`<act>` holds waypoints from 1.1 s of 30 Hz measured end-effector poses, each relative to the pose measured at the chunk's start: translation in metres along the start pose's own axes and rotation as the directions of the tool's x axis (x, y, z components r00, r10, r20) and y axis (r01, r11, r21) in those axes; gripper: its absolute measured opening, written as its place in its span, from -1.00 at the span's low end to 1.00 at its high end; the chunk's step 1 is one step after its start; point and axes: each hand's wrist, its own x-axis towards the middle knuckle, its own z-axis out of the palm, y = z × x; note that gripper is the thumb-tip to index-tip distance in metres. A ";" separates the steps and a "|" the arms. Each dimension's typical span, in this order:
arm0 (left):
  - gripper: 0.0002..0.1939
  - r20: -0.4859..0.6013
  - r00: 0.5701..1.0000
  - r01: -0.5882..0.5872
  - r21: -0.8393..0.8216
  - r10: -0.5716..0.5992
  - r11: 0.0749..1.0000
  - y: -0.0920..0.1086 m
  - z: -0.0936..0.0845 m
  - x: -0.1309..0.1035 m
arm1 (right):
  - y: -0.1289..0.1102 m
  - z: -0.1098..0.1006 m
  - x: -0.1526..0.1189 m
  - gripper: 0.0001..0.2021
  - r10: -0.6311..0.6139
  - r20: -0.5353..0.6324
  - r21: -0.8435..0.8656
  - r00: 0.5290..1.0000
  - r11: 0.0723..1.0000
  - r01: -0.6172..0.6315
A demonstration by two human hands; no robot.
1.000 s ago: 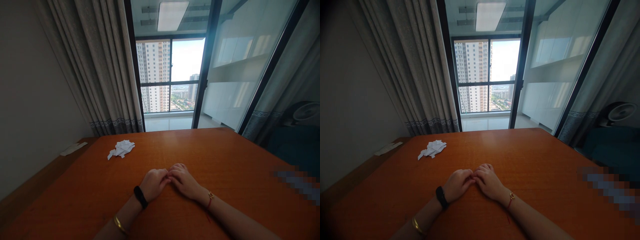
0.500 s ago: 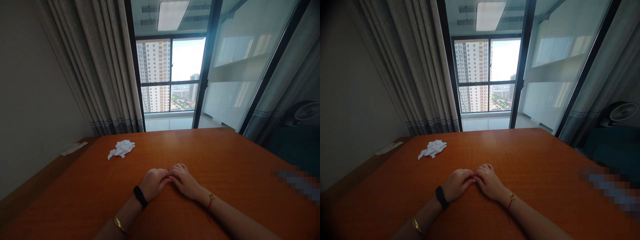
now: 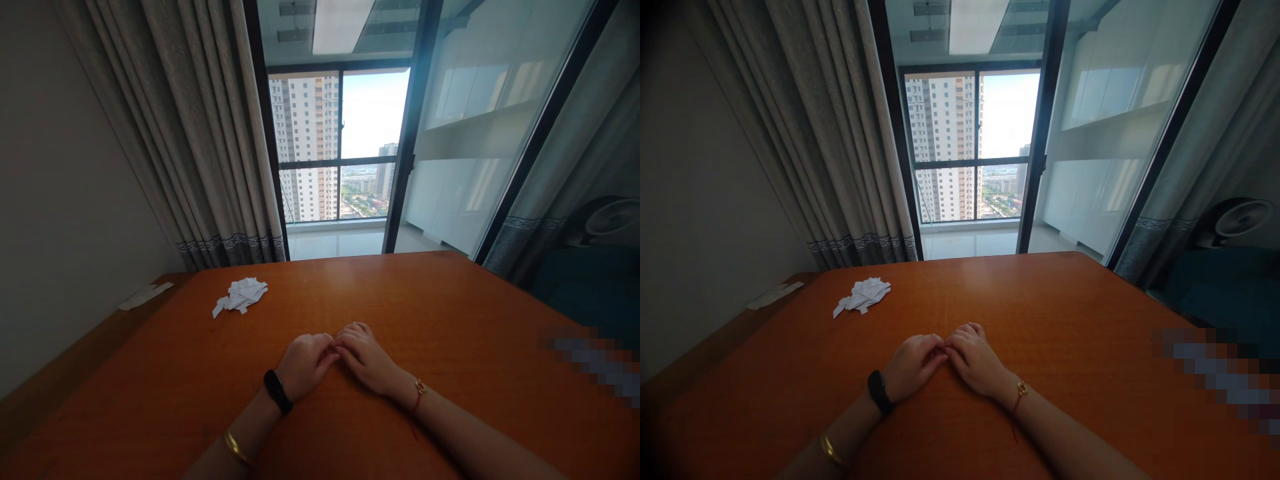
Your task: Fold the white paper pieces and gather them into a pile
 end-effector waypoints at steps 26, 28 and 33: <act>-0.87 -0.004 0.995 0.095 -0.241 -0.099 0.966 0.005 -0.001 0.012 | 0.001 -0.004 0.003 -0.80 0.088 -0.063 -0.019 0.994 0.996 -0.089; -0.87 -0.013 0.996 0.083 -0.227 -0.089 0.970 0.005 0.002 0.009 | -0.002 -0.005 0.003 -0.81 0.085 -0.055 -0.026 0.995 0.996 -0.087; -0.86 -0.044 0.995 0.078 -0.195 -0.089 0.978 0.005 0.008 0.004 | -0.005 -0.007 0.003 -0.81 0.080 -0.018 -0.038 0.997 0.996 -0.081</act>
